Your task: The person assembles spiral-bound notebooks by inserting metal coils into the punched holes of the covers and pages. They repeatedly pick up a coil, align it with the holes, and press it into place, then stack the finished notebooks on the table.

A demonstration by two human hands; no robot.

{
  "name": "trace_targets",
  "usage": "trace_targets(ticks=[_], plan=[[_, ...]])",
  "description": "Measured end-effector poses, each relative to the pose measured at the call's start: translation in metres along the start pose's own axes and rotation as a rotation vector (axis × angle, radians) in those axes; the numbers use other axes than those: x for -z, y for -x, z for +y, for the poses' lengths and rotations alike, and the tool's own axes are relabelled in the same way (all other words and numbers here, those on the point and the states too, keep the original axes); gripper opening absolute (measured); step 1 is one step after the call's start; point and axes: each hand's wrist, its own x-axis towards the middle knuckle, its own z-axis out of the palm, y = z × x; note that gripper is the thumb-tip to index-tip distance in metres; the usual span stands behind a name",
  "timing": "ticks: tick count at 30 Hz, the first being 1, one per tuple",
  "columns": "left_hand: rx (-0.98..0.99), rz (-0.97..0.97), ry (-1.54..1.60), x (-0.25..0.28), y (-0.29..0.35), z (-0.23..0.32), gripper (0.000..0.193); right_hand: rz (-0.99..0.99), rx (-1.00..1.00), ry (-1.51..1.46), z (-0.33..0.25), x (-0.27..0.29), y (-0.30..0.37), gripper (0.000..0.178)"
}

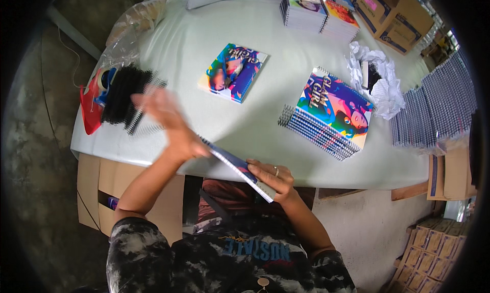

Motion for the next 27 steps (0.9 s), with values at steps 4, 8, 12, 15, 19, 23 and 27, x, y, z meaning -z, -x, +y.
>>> trace_targets(ticks=[4,8,12,15,19,23,27], plan=[[-0.316,-0.182,0.119,0.003,0.044,0.04,0.112,0.052,0.039,0.006,0.007,0.01,-0.001,0.035],[0.163,0.408,0.192,-0.03,0.031,-0.002,0.11,-0.022,0.079,-0.027,0.003,0.001,-0.005,0.034],[-0.087,-0.135,0.352,-0.013,0.06,0.049,0.102,0.065,0.065,0.056,0.008,0.009,-0.008,0.033],[-0.181,0.382,0.028,0.005,-0.026,0.015,0.115,0.017,0.048,0.034,-0.002,0.005,0.006,0.032],[0.102,-0.117,0.154,-0.011,0.023,0.053,0.096,0.03,0.007,0.025,-0.004,0.0,-0.005,0.031],[-0.287,0.033,0.233,-0.006,0.02,0.052,0.098,0.057,0.097,0.129,-0.002,0.007,-0.009,0.031],[-0.129,0.216,0.302,-0.017,-0.006,0.053,0.098,0.013,0.092,0.084,-0.007,-0.008,-0.006,0.032]])
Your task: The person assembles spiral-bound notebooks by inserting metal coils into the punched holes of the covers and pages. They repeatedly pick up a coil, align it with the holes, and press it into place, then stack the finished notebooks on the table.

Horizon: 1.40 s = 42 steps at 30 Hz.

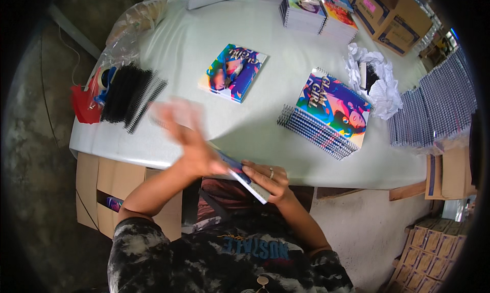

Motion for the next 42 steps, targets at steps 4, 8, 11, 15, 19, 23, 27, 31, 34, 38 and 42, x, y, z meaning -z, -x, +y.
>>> trace_targets(ticks=[4,8,11,15,19,23,27,31,34,38,42], plan=[[0.031,-0.506,0.396,0.012,0.049,0.043,0.094,0.084,-0.014,0.038,0.008,0.007,-0.002,0.026],[-0.068,0.095,-0.184,0.001,-0.014,0.005,0.098,0.06,-0.054,-0.031,0.005,0.006,0.001,0.026],[0.005,-0.164,0.049,-0.01,0.042,0.029,0.108,0.092,-0.055,-0.021,0.01,0.003,0.004,0.033],[-0.356,-0.175,0.002,0.005,-0.015,0.024,0.117,0.098,-0.067,0.022,0.016,0.009,0.002,0.027],[0.042,-0.296,-0.088,-0.002,-0.012,0.025,0.108,0.094,-0.14,-0.008,-0.001,-0.001,-0.002,0.025],[-0.06,-0.389,0.342,-0.012,0.045,0.046,0.099,0.122,-0.132,0.025,0.012,0.003,0.005,0.039],[-0.085,-0.211,-0.101,-0.007,-0.016,0.024,0.111,0.074,-0.104,0.041,0.005,0.003,0.003,0.039],[0.045,-0.385,0.128,-0.025,0.051,0.049,0.112,0.137,-0.187,0.026,0.005,0.001,0.001,0.043],[-0.292,-0.196,0.229,-0.018,0.014,0.055,0.093,0.132,-0.116,-0.007,0.012,0.008,0.005,0.043],[0.112,-0.419,0.02,-0.016,-0.019,0.042,0.096,0.089,-0.072,0.033,0.005,-0.002,0.002,0.047],[-0.031,-0.547,0.316,-0.016,0.035,0.065,0.114,0.163,-0.178,-0.02,0.017,0.005,0.002,0.046]])
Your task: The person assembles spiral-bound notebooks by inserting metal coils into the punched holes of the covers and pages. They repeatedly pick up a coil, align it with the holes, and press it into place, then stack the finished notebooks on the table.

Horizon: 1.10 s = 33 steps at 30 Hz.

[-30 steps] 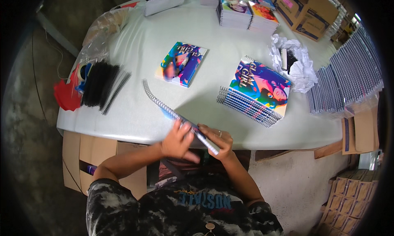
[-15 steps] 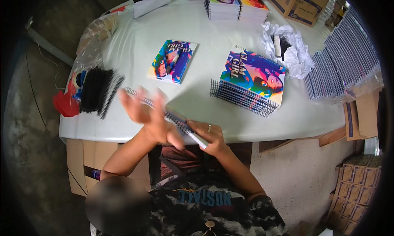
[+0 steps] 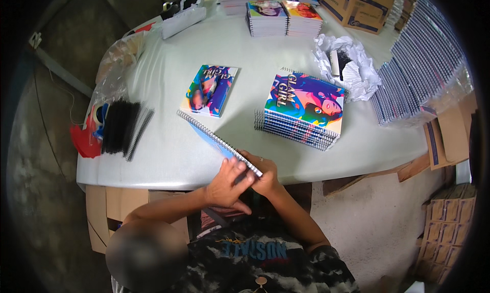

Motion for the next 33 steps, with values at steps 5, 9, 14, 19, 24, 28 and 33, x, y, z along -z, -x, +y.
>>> trace_targets(ticks=[5,9,14,19,24,28,33], plan=[[0.007,0.229,-0.396,0.051,-0.069,-0.026,0.096,-0.107,-0.045,0.022,-0.011,-0.003,0.006,0.045],[0.078,0.134,-0.013,-0.007,-0.008,0.002,0.093,-0.062,-0.057,-0.021,-0.012,-0.004,-0.004,0.049],[0.638,0.113,0.467,0.086,-0.079,0.043,0.074,-0.106,-0.071,-0.46,-0.05,-0.025,-0.026,0.08],[1.045,0.514,0.71,0.14,-0.058,0.027,0.02,-0.339,-0.079,0.115,-0.088,0.017,-0.084,0.042],[1.207,0.475,1.012,0.122,-0.037,0.004,0.01,-0.451,-0.516,-0.283,-0.065,0.009,-0.081,0.016],[1.049,0.392,1.172,0.113,-0.034,-0.011,0.012,-0.228,-0.675,-0.34,-0.066,0.002,-0.068,0.014],[0.968,0.281,1.212,0.11,-0.046,-0.025,0.019,-0.194,-0.68,-0.252,-0.063,-0.001,-0.06,0.02]])
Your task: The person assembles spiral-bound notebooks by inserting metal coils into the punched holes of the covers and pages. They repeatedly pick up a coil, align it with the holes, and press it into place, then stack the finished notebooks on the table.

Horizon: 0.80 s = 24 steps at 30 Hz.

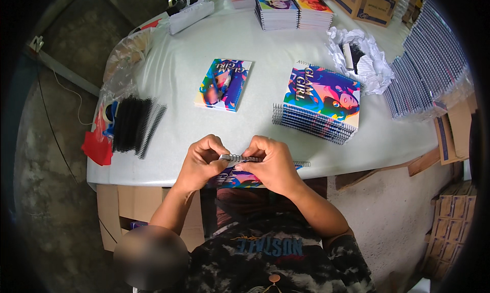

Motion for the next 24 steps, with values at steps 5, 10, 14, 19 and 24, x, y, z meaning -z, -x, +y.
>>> trace_targets(ticks=[5,10,14,19,24], plan=[[0.052,-0.066,-0.068,-0.005,-0.013,0.006,0.014,0.14,0.188,0.162,-0.004,0.01,0.007,0.022],[-0.244,0.161,-0.355,-0.029,-0.046,0.035,0.058,0.836,0.529,-0.545,-0.019,0.058,-0.009,0.048],[-0.194,0.181,-0.017,-0.09,-0.104,0.01,0.041,1.039,0.622,-0.311,-0.001,0.098,-0.013,0.044],[-0.526,0.375,-1.039,-0.098,-0.164,-0.071,0.018,1.32,0.262,0.363,0.097,0.143,0.002,0.037],[-0.467,0.435,-0.66,-0.106,-0.157,-0.097,0.018,1.116,0.297,0.185,0.098,0.139,0.005,0.042]])
